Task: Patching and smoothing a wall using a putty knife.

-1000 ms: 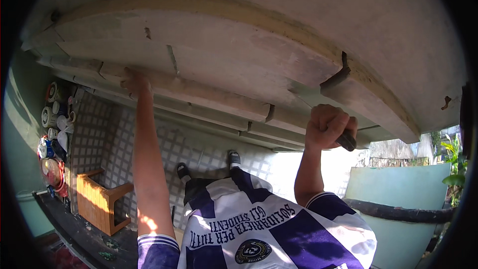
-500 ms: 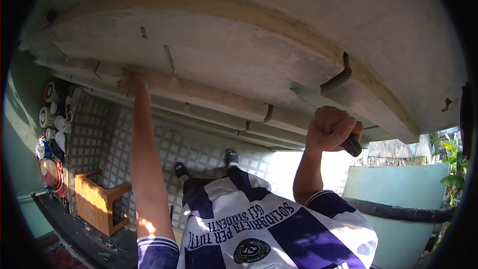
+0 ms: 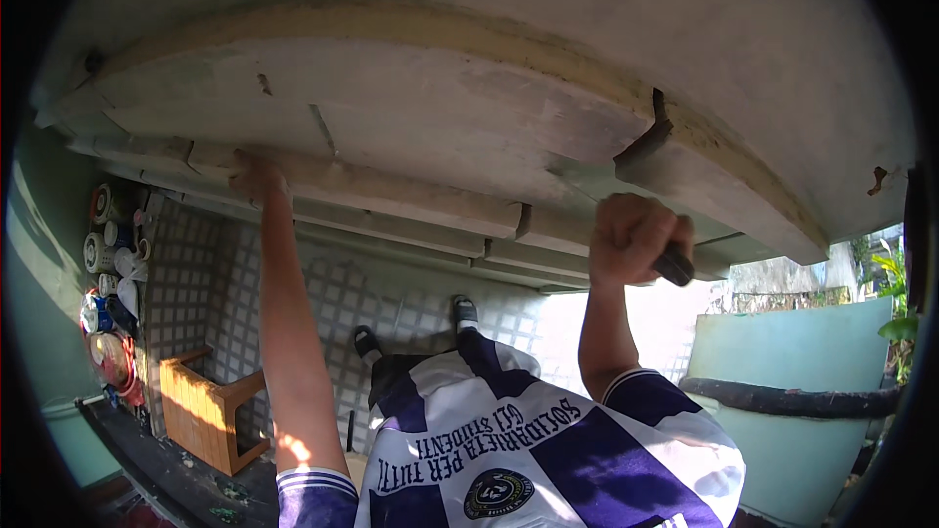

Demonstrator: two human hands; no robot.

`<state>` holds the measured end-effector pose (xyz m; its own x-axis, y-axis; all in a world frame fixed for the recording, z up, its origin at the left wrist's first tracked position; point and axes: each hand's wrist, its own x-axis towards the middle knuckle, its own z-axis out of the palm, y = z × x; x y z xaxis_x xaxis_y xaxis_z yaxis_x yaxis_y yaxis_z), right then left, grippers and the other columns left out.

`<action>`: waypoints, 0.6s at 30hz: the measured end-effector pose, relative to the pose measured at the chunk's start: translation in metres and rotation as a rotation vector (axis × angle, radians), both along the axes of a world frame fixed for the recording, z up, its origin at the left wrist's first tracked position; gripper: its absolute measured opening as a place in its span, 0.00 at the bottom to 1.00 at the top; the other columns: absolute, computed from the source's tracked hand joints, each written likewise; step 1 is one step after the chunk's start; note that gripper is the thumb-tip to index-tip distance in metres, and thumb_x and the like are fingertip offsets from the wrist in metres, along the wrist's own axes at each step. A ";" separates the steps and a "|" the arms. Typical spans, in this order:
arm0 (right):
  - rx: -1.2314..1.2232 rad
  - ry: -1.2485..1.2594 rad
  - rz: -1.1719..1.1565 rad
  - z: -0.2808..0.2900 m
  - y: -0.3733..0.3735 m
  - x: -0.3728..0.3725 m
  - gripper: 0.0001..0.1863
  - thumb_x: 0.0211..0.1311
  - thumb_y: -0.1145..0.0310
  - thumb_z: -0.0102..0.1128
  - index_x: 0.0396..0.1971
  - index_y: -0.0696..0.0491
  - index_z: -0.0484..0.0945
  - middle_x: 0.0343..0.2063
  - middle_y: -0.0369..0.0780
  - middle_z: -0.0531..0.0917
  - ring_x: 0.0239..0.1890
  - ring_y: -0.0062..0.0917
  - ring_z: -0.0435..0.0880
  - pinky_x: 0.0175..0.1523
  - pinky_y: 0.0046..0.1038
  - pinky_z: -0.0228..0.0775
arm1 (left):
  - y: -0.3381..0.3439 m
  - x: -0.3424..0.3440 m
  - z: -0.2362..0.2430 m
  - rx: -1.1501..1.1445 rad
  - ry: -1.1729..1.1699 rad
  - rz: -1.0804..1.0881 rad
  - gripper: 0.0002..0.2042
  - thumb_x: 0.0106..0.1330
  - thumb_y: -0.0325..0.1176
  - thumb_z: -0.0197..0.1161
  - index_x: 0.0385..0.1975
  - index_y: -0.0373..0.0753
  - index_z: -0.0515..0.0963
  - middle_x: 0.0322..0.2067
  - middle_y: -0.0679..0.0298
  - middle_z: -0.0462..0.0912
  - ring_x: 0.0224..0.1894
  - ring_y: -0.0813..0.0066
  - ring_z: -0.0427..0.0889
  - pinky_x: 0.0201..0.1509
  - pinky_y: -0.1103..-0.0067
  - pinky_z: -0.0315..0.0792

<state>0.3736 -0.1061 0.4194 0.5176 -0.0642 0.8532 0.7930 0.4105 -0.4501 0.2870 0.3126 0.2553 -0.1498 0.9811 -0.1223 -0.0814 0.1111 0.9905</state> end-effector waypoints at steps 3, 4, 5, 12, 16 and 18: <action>-0.040 -0.021 0.003 -0.007 -0.005 0.002 0.13 0.72 0.71 0.44 0.25 0.52 0.57 0.07 0.34 0.63 0.07 0.16 0.59 0.10 0.22 0.50 | 0.000 -0.001 0.002 -0.048 0.117 0.050 0.43 0.67 0.59 0.51 0.62 0.19 0.53 0.56 0.34 0.68 0.53 0.43 0.76 0.55 0.59 0.76; 0.077 -0.097 0.091 -0.006 -0.006 0.000 0.13 0.72 0.71 0.45 0.25 0.52 0.57 0.07 0.34 0.64 0.07 0.17 0.60 0.10 0.23 0.50 | 0.001 -0.001 0.002 -0.050 0.119 0.057 0.42 0.68 0.58 0.51 0.62 0.19 0.53 0.55 0.35 0.69 0.53 0.44 0.77 0.55 0.59 0.76; 0.113 -0.078 0.100 0.003 -0.009 -0.005 0.14 0.72 0.71 0.46 0.24 0.52 0.57 0.07 0.34 0.64 0.07 0.17 0.61 0.10 0.23 0.50 | -0.001 0.000 0.002 -0.054 0.122 0.059 0.41 0.68 0.57 0.52 0.61 0.19 0.53 0.55 0.35 0.69 0.53 0.44 0.77 0.54 0.60 0.76; 0.119 0.012 0.066 0.006 -0.002 -0.007 0.16 0.73 0.69 0.46 0.23 0.50 0.55 0.07 0.33 0.62 0.07 0.15 0.58 0.11 0.22 0.48 | 0.002 -0.002 0.003 -0.022 0.000 0.016 0.41 0.68 0.57 0.53 0.59 0.18 0.56 0.54 0.35 0.70 0.52 0.45 0.78 0.53 0.60 0.77; -0.025 0.107 -0.099 -0.002 0.006 0.000 0.17 0.74 0.67 0.43 0.23 0.50 0.53 0.07 0.33 0.61 0.07 0.15 0.56 0.11 0.21 0.48 | -0.008 0.004 0.008 -0.038 0.018 0.007 0.41 0.68 0.58 0.53 0.59 0.18 0.56 0.54 0.35 0.70 0.52 0.45 0.77 0.54 0.59 0.77; -0.007 0.108 -0.082 0.001 0.005 -0.007 0.17 0.75 0.65 0.43 0.24 0.50 0.53 0.07 0.34 0.61 0.07 0.15 0.56 0.11 0.21 0.49 | -0.004 -0.003 0.007 -0.060 0.038 0.009 0.41 0.68 0.58 0.52 0.59 0.18 0.55 0.54 0.35 0.69 0.53 0.44 0.77 0.55 0.59 0.76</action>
<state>0.3662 -0.1007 0.4209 0.5994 -0.1044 0.7936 0.7708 0.3426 -0.5371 0.2840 0.3085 0.2619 -0.1639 0.9709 -0.1747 -0.0449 0.1696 0.9845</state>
